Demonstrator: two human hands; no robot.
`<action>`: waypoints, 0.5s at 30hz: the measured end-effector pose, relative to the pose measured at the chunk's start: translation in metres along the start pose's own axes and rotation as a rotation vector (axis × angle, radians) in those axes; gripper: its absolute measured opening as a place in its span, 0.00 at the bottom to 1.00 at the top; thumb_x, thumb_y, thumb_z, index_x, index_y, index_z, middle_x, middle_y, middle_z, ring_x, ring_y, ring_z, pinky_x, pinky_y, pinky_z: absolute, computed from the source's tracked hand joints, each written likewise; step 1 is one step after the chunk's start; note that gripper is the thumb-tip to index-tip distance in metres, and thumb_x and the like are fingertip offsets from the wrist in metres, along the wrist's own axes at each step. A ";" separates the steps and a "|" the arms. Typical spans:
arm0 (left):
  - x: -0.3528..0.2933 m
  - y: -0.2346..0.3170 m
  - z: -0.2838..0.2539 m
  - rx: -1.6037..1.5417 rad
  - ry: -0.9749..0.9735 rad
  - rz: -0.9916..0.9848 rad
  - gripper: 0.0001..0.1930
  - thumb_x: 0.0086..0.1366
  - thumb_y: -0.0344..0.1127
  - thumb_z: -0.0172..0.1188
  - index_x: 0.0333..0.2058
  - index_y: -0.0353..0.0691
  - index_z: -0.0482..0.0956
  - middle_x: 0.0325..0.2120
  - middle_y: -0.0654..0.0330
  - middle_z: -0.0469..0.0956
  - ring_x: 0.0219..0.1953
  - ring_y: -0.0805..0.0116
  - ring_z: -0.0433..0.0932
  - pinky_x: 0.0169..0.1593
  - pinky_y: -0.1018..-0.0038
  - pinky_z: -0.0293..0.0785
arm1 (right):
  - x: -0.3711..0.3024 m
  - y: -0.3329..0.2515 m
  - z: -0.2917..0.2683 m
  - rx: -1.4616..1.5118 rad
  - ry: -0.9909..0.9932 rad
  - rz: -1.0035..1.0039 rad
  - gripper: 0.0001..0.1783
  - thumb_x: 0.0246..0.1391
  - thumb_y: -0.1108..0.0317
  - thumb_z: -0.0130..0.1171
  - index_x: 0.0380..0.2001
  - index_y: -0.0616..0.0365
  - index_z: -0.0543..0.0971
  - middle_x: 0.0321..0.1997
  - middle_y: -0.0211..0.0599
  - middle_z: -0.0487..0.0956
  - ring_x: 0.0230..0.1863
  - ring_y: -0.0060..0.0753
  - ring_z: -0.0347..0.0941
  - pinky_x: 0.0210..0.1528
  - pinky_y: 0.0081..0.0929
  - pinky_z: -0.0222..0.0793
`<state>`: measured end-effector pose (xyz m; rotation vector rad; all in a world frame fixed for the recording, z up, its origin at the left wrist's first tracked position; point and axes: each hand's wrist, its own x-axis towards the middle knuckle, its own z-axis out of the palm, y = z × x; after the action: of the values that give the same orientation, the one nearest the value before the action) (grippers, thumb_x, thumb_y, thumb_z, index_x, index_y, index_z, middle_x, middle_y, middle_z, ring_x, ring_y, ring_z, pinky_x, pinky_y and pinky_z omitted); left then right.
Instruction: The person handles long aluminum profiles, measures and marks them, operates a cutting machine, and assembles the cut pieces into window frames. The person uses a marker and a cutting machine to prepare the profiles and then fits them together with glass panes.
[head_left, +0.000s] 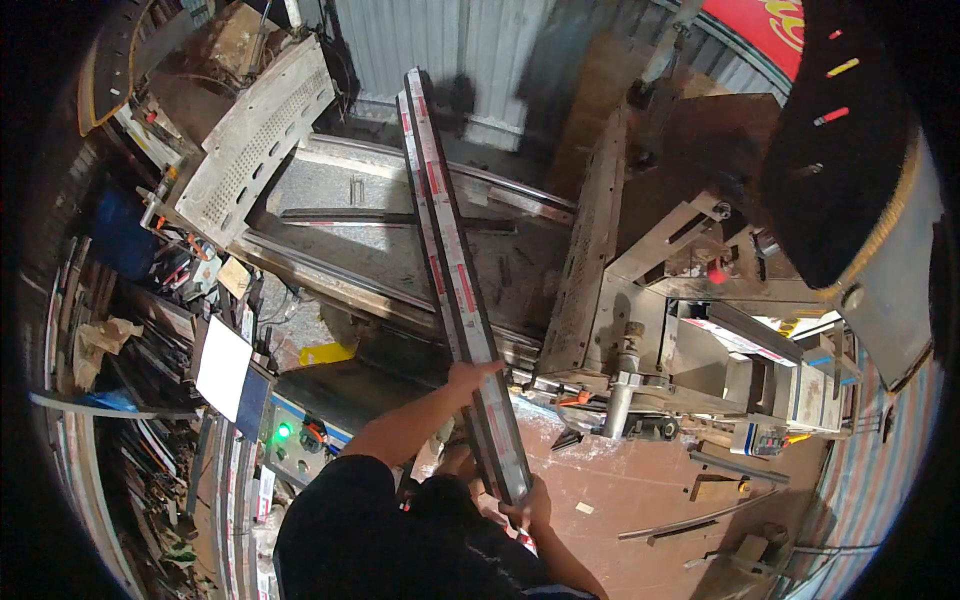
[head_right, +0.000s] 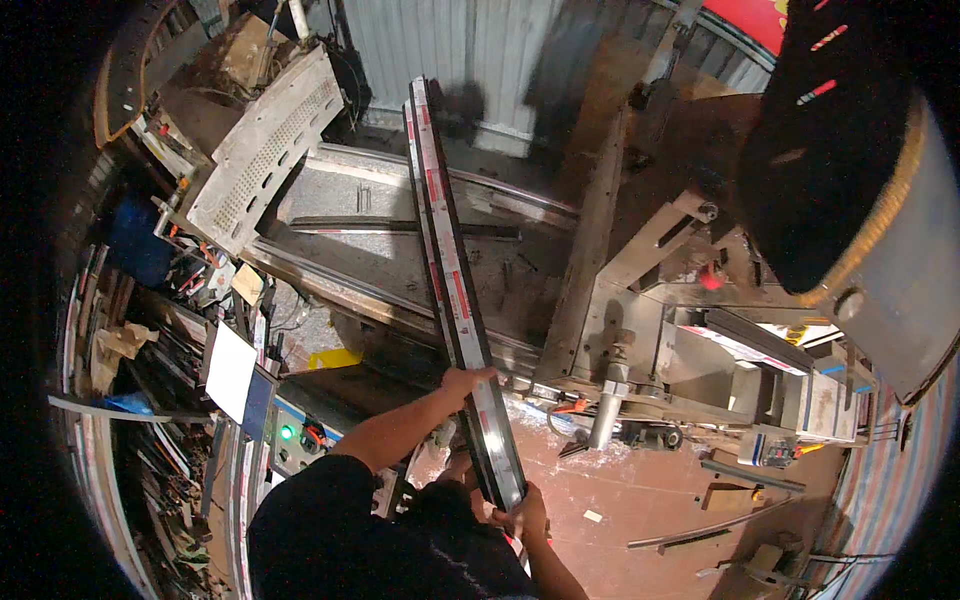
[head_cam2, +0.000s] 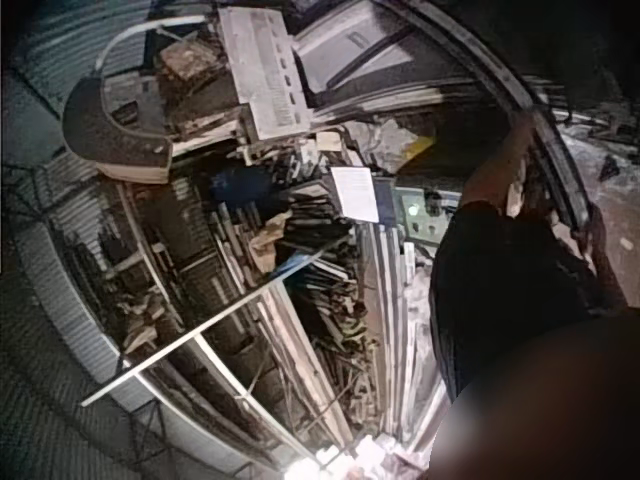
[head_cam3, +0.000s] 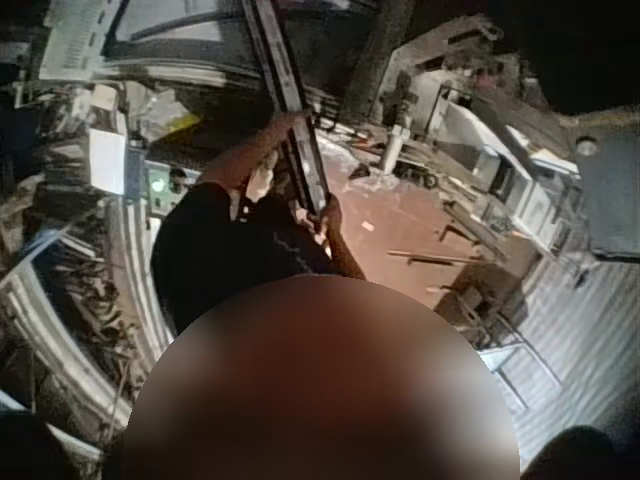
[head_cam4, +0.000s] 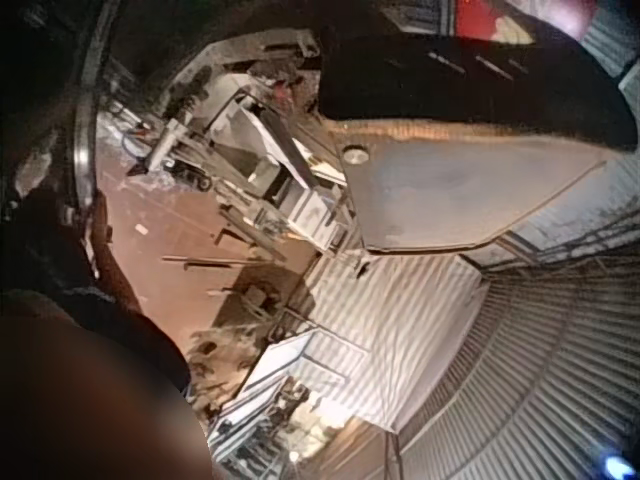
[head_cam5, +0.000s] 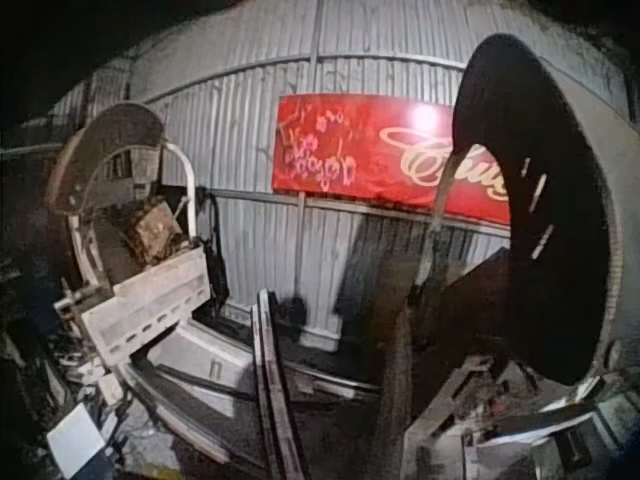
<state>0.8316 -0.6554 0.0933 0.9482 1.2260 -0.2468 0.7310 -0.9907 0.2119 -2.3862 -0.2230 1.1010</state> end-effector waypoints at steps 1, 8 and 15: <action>0.003 0.007 -0.010 0.010 -0.031 0.005 0.37 0.47 0.49 0.88 0.51 0.32 0.84 0.48 0.50 0.84 0.47 0.55 0.85 0.46 0.55 0.81 | 0.007 -0.006 0.004 -0.003 -0.005 -0.032 0.58 0.28 0.48 0.83 0.64 0.65 0.71 0.59 0.58 0.79 0.60 0.59 0.79 0.63 0.46 0.75; 0.046 0.026 -0.072 0.303 -0.134 0.184 0.39 0.54 0.62 0.79 0.52 0.31 0.86 0.49 0.53 0.85 0.47 0.57 0.83 0.52 0.60 0.79 | 0.054 -0.005 0.054 -0.069 0.104 -0.149 0.59 0.31 0.43 0.85 0.60 0.71 0.71 0.64 0.65 0.74 0.66 0.66 0.72 0.67 0.50 0.71; 0.071 0.020 -0.091 0.458 0.239 0.258 0.42 0.61 0.69 0.68 0.61 0.40 0.78 0.55 0.53 0.80 0.54 0.49 0.80 0.54 0.52 0.76 | 0.083 0.011 0.073 -0.314 -0.062 0.026 0.68 0.31 0.46 0.86 0.71 0.67 0.60 0.74 0.61 0.65 0.72 0.64 0.67 0.73 0.53 0.65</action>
<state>0.8078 -0.5545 0.0382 1.5572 1.2720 -0.2165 0.7302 -0.9444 0.1108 -2.6363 -0.4153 1.2298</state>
